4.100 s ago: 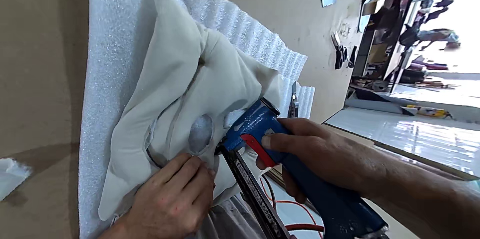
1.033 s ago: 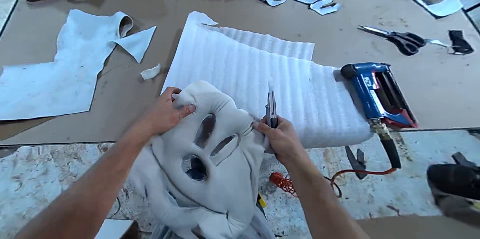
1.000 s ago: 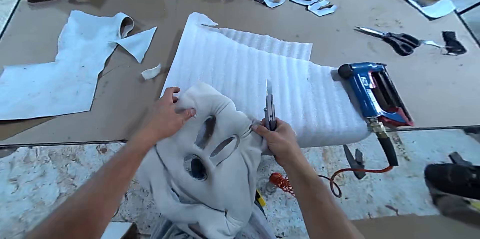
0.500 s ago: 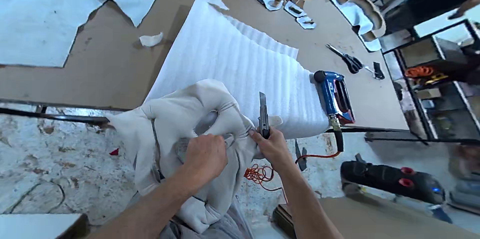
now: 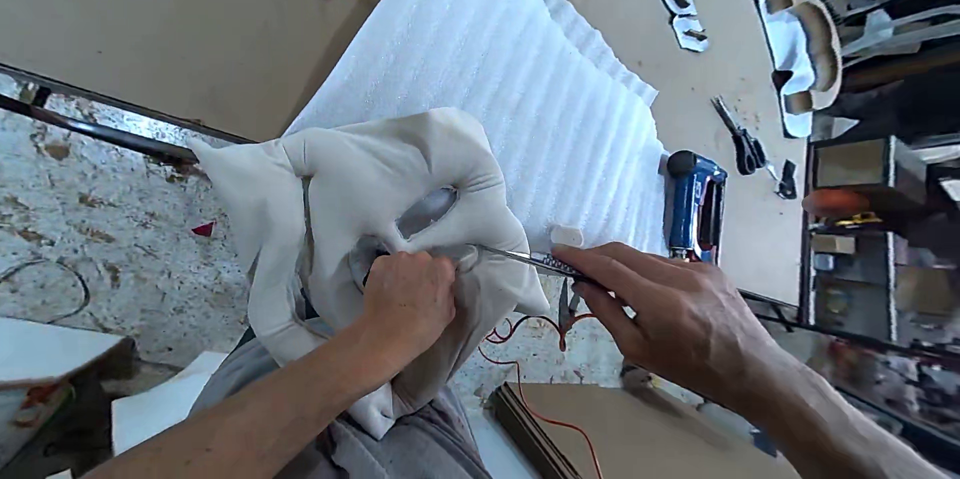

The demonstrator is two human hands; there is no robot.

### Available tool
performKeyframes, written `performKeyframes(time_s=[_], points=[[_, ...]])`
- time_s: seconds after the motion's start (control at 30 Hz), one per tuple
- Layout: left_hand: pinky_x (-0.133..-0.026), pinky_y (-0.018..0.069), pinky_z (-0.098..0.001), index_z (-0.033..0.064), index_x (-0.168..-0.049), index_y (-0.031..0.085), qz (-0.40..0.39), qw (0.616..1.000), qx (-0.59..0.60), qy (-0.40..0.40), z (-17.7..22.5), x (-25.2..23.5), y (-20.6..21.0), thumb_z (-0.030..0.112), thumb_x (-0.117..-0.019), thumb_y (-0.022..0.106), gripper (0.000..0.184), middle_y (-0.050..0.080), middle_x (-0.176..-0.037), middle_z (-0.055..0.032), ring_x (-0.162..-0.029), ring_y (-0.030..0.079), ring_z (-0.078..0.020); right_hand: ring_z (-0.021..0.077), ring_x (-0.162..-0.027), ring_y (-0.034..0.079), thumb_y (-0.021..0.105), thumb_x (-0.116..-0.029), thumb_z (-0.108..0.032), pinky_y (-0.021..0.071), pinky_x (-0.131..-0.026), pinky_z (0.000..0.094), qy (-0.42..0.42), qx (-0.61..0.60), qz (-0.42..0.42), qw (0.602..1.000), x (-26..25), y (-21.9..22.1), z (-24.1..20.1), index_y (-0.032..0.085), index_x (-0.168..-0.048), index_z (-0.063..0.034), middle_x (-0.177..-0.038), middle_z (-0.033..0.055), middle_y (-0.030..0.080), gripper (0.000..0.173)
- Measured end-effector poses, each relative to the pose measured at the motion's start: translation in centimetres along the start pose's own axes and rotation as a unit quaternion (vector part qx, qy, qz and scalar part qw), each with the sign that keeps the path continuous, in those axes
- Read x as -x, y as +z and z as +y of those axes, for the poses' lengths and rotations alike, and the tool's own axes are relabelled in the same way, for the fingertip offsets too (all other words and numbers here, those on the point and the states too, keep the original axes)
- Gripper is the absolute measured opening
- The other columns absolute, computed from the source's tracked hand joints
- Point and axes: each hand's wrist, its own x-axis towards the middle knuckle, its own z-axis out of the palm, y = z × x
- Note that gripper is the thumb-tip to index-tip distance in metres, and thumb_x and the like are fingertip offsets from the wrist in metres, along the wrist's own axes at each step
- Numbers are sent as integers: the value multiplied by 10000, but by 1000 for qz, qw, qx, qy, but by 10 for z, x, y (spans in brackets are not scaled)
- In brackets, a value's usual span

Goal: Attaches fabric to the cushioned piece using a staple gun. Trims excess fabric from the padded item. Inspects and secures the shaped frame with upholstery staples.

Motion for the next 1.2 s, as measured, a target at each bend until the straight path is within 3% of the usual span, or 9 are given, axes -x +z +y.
performKeyframes(time_s=[0.1,0.33,0.63,1.2], points=[[-556,491,-452,167,-895,734,16,1000,1,4,-1,0,2,310,-991,594,222,646,-657,-56,-641,668,-273,162,-633,652,506,-964,-215,488,-454,349,-52,15,-17,998,-10,6,4,723,-1286,-215,-906,4,690,388],[-572,495,-442,165,-915,730,1,1000,13,9,-3,0,1,301,-995,584,215,656,-685,-45,-667,672,-258,188,-608,641,482,-967,-207,467,-438,366,-79,29,-53,995,-24,15,11,722,-1295,-221,-886,27,685,407],[-504,449,-418,164,-806,705,80,996,15,41,-7,2,11,293,-965,627,219,601,-600,-27,-574,631,-236,189,-526,575,506,-904,-196,403,-393,358,-92,84,-119,985,-47,6,-8,731,-1282,-208,-804,17,630,440],[-491,442,-417,170,-812,703,63,996,37,50,-11,1,9,279,-946,635,185,588,-589,-22,-562,624,-236,189,-496,556,569,-892,-215,412,-402,378,-54,112,-200,972,-67,-8,-22,744,-1234,-232,-753,1,608,384]])
